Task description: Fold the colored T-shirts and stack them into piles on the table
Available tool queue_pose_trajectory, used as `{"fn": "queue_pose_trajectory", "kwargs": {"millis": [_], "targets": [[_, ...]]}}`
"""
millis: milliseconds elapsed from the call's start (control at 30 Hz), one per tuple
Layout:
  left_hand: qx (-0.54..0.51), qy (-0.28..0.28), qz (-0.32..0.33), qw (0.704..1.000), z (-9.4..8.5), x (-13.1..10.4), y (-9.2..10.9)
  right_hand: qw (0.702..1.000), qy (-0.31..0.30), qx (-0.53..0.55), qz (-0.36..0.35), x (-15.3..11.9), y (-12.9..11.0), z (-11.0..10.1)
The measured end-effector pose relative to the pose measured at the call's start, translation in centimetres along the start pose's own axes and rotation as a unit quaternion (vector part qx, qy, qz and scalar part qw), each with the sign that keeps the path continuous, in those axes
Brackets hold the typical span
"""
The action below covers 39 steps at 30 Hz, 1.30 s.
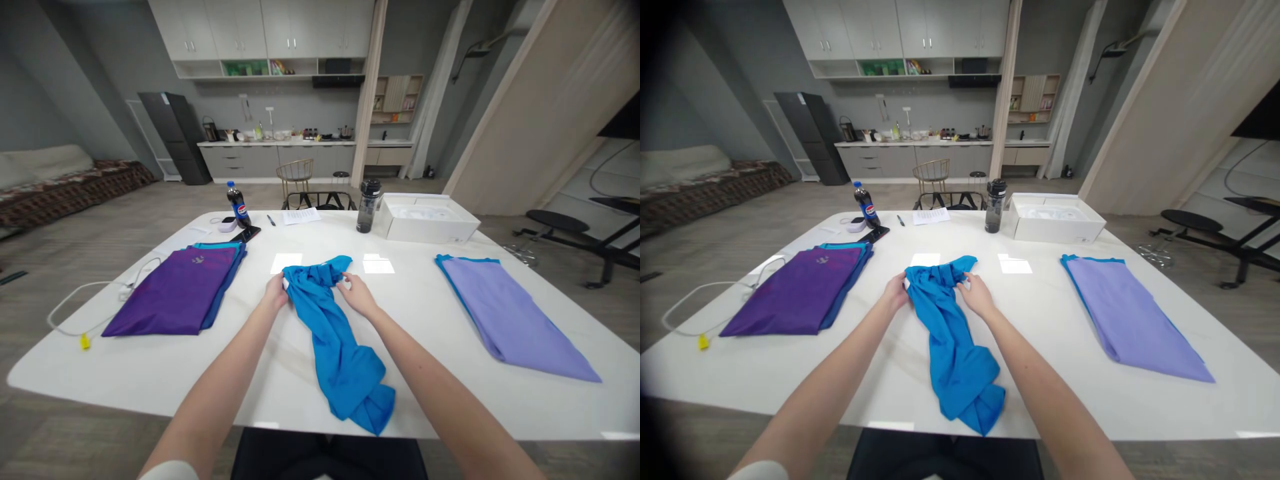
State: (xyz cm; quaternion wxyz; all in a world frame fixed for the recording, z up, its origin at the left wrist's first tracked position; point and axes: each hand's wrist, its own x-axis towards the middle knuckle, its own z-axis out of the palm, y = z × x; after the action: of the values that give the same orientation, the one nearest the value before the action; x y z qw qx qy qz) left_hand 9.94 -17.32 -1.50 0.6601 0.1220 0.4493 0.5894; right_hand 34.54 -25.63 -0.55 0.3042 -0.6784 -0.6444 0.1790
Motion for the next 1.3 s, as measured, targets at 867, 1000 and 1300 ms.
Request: {"fn": "queue_pose_trajectory", "kwargs": {"millis": [867, 1000, 1300], "targets": [[0.214, 0.043, 0.143, 0.965, 0.5, 2.1, 4.4, 0.994, 0.053, 0.033, -0.095, 7.8, -5.0, -1.7], [0.258, 0.125, 0.175, 0.942, -3.3, 3.0, 5.6, 0.995, -0.03, -0.083, -0.049, 4.0, -3.9, 0.5], [0.624, -0.075, 0.448, 0.636, -4.6, 0.3, 4.6, 0.965, -0.076, -0.233, -0.09, -0.9, -4.2, 1.4]]}}
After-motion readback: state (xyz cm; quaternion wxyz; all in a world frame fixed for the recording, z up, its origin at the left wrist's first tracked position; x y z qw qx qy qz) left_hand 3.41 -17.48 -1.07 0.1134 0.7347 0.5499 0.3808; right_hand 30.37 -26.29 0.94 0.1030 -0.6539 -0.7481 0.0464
